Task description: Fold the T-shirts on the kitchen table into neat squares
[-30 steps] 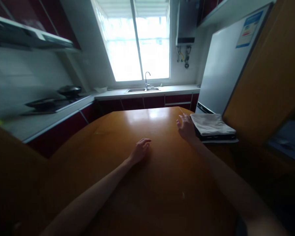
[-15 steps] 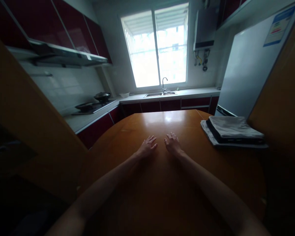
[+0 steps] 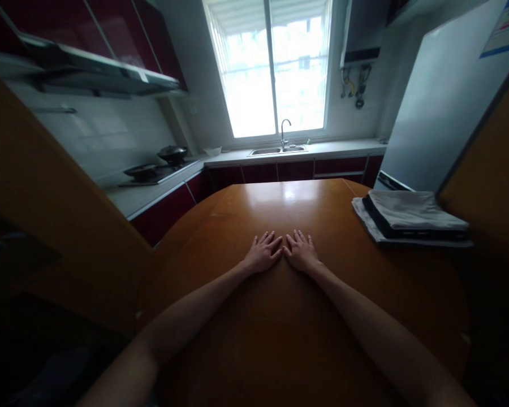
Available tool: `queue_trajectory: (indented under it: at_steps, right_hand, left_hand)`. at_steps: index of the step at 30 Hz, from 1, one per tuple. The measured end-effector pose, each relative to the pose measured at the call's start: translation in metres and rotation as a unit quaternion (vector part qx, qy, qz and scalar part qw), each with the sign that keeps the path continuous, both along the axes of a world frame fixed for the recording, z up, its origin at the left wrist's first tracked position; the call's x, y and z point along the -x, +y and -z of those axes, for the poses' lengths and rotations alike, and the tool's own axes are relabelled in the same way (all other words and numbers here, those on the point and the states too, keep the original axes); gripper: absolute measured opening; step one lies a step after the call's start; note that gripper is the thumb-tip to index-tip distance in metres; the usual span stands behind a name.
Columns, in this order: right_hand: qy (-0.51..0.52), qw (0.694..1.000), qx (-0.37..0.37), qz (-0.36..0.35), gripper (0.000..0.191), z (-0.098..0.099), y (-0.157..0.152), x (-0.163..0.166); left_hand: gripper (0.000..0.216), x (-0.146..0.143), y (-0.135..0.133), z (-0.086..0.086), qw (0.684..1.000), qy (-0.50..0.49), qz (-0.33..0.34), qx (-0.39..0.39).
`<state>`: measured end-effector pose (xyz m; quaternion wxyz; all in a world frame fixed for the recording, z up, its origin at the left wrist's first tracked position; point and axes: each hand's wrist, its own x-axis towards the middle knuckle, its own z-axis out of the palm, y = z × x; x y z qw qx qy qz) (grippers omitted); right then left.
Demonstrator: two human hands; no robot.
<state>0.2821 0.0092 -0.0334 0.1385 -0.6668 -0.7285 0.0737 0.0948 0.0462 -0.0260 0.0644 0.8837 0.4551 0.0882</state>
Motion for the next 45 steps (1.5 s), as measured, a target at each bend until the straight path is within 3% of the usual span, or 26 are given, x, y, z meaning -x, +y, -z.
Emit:
queue_trajectory:
  at_steps: [23,35,41,45]
  right_hand:
    - [0.015,1.0,0.004,-0.001,0.063,-0.015,-0.006,-0.001]
    - [0.047,0.999,-0.026,-0.008,0.062,-0.018,0.002,-0.005]
    - [0.137,0.981,-0.128,0.059,0.042,-0.023,0.012,-0.018]
    - [0.134,0.941,-0.25,0.183,0.035,-0.038,0.014,-0.073]
  left_hand:
    - [0.064,-0.002,0.001,-0.011,1.0,0.006,0.007,0.005]
    - [0.062,-0.002,0.029,0.003,0.998,0.049,0.019,-0.044]
    - [0.063,-0.002,0.028,-0.002,0.997,0.063,0.016,-0.038]
    - [0.064,-0.003,0.025,-0.005,0.997,0.065,0.012,-0.033]
